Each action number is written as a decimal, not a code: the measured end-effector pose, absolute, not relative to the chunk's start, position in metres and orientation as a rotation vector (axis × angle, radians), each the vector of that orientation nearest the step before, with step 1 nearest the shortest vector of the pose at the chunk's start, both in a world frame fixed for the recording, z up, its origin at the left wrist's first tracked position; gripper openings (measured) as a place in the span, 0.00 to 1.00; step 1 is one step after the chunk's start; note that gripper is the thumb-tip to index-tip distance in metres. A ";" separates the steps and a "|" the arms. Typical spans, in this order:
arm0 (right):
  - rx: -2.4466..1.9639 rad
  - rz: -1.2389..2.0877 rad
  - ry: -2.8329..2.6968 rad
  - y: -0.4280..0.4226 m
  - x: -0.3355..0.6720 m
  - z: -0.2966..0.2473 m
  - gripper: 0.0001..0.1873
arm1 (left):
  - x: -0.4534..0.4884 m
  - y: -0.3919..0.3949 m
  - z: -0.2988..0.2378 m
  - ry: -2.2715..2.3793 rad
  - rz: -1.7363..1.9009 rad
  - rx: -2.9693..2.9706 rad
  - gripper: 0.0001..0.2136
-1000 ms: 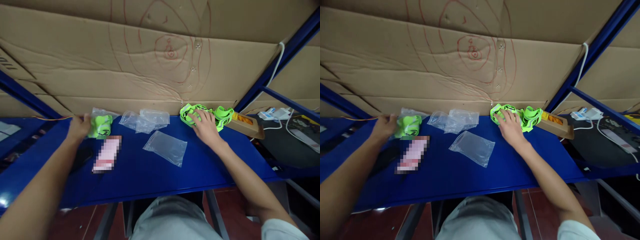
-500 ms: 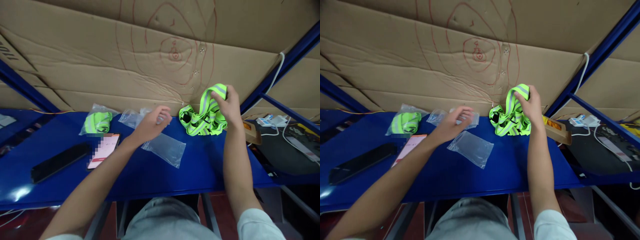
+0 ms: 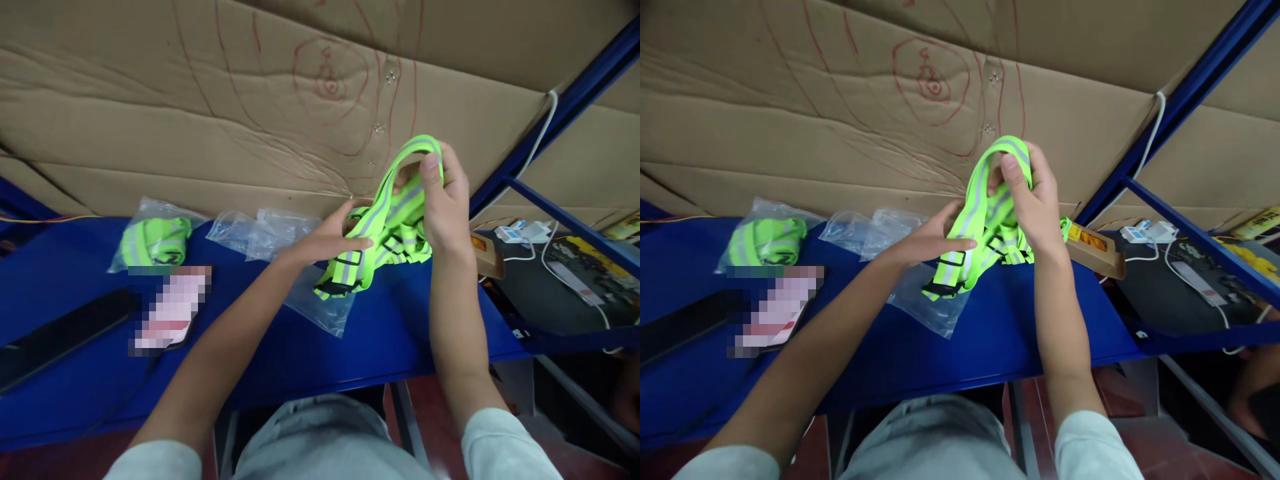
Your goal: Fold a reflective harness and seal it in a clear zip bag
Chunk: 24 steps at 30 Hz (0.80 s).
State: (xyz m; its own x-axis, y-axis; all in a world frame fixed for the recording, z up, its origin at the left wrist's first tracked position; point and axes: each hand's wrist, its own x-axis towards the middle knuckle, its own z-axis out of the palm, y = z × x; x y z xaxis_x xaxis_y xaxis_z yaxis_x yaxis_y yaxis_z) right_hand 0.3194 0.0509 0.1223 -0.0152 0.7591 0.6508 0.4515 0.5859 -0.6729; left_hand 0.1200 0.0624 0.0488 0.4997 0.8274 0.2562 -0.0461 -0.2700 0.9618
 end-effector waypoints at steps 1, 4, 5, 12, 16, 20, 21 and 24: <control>-1.037 0.280 -1.670 0.052 0.322 0.122 0.28 | 0.114 0.067 0.048 0.720 0.974 1.632 0.36; -1.089 0.132 -1.712 0.056 0.330 0.121 0.26 | 0.092 0.079 0.047 0.871 1.026 1.661 0.23; -1.098 0.115 -1.715 0.058 0.332 0.121 0.25 | 0.084 0.083 0.047 0.903 1.055 1.671 0.20; -0.716 0.460 -1.299 0.070 0.313 0.126 0.24 | 0.083 0.077 0.029 0.614 0.734 1.579 0.36; -0.716 0.425 -1.195 0.072 0.322 0.130 0.23 | 0.102 0.074 0.010 0.565 0.433 1.656 0.21; -1.308 0.142 -1.760 0.071 0.374 0.126 0.25 | 0.099 0.081 0.007 0.665 0.516 1.696 0.19; -1.542 0.150 -1.944 0.071 0.387 0.124 0.26 | 0.096 0.083 0.009 0.687 0.547 1.673 0.20; -1.802 0.221 -2.245 0.066 0.398 0.119 0.31 | 0.088 0.084 0.017 0.764 0.558 1.576 0.22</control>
